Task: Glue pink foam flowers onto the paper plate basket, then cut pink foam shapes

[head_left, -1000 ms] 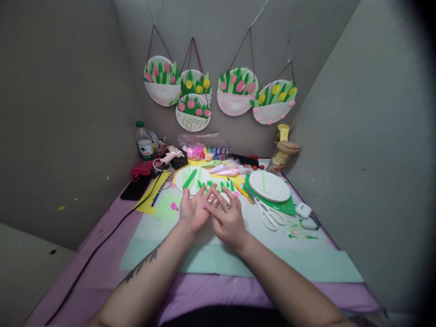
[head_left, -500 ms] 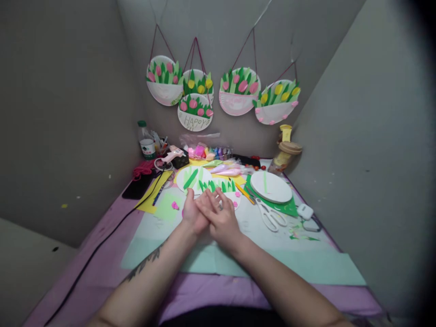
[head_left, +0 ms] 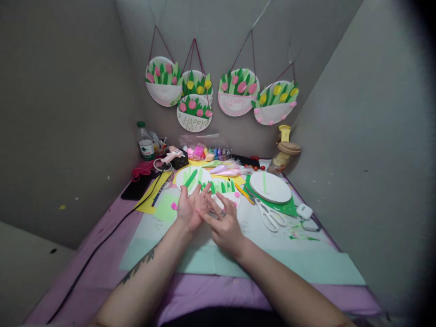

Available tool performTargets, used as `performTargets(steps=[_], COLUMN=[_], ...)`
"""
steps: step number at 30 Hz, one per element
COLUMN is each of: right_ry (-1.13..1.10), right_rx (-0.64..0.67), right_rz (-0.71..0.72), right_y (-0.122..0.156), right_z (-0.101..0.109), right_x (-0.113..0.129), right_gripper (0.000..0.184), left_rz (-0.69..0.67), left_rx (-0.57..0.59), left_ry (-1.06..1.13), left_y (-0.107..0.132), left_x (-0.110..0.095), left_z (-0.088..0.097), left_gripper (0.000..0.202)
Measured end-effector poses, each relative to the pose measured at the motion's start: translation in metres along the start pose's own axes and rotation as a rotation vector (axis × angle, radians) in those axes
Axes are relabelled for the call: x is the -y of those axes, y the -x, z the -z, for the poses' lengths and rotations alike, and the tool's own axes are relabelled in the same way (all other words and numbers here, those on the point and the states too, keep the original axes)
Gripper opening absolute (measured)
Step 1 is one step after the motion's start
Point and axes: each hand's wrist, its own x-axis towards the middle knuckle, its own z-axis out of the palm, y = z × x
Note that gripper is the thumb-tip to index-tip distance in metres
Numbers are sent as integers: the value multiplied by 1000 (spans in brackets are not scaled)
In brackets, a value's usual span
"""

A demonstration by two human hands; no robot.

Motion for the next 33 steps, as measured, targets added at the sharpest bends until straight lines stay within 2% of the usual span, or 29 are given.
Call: performTargets(steps=[5,10,13,15,18,21,24,27,33], right_ry=[41,-33,-4,20,-4,-38,-90,-155,-201], right_rx=[4,-10,10,12,27,58,47,-19,-74], right_rz=[-109,-13,-99,-150,-118,-139,-196,-201,-198], right_y=[1,1,1,1,3,2,0,-1,-4], right_z=[-3,-3,-4,-5,-4,-4,-4,-1,4], right_x=[1,3,3,3,3,3,-1,-8,-9], right_gripper=[55,51,50,51,52,54,54,49,29], left_rz=[33,-30,22,14,-34,-9,20,22,15], left_rx=[-9,-25,-58,-29,0,-18,22,74,73], left_ry=[-19,-23,-22,-15,-10,6,52,87,59], left_y=[-1,-1,0,0,-2,-5,-7,-6,-4], left_x=[-1,-2,0,0,-4,-4,-2,0,2], left_z=[2,1,-1,-1,2,5,6,5,3], left_gripper=[69,69,66,67,65,64,66,66,63])
